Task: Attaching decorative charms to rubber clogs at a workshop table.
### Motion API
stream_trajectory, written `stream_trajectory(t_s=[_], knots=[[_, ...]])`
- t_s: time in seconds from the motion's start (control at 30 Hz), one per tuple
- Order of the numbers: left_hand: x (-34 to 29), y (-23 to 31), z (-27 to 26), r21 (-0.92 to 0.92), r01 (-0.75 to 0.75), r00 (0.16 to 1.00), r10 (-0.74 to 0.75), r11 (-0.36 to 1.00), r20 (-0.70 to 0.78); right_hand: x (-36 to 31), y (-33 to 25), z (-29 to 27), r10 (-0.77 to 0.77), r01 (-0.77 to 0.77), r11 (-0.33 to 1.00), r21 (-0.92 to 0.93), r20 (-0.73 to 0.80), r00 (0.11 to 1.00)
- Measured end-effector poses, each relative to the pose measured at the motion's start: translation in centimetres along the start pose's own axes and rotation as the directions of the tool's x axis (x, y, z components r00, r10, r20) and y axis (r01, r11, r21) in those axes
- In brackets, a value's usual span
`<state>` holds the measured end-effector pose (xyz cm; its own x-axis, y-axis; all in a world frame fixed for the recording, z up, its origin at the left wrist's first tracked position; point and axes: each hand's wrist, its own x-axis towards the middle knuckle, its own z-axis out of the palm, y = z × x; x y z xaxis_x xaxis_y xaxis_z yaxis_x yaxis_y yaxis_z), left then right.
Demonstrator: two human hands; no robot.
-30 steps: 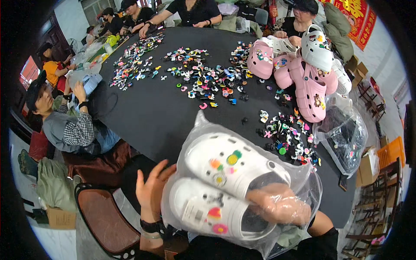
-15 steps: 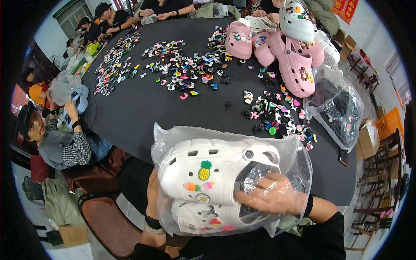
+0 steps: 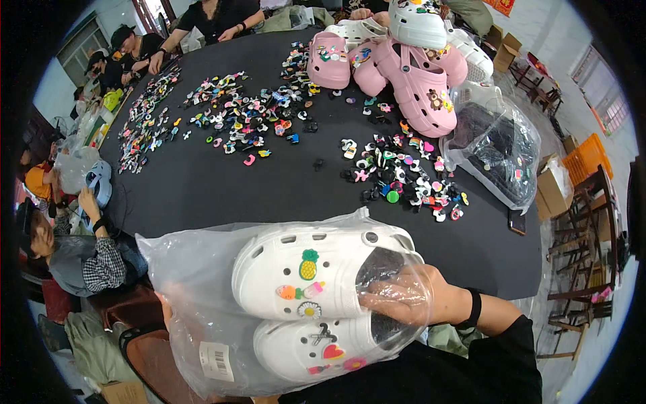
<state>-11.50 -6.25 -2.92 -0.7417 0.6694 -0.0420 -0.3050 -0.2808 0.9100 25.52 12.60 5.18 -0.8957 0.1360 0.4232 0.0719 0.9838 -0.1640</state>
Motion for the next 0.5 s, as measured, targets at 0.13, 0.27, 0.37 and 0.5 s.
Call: stream_trajectory(t_s=[0.13,0.27,0.37,0.5], knots=[[-0.8,0.1,-1.8,-0.008,-0.028,0.999,0.027,1.000,-0.042,0.0,1.0,-0.3,0.002,-0.002,0.999,-0.041,0.012,1.000],[-2.0,0.5,-2.9,-0.024,-0.050,0.996,0.048,0.998,-0.077,0.8,1.7,-1.7,-0.015,0.014,0.999,-0.039,-0.003,1.000],[-2.4,0.4,-4.4,-0.042,-0.079,0.992,0.075,0.996,-0.097,1.9,1.6,-3.1,-0.024,0.026,0.999,-0.020,0.061,0.998],[-2.7,0.2,-6.7,-0.058,-0.094,0.991,0.089,0.994,-0.097,3.5,1.2,-3.8,-0.012,0.016,0.999,-0.036,0.095,0.995]])
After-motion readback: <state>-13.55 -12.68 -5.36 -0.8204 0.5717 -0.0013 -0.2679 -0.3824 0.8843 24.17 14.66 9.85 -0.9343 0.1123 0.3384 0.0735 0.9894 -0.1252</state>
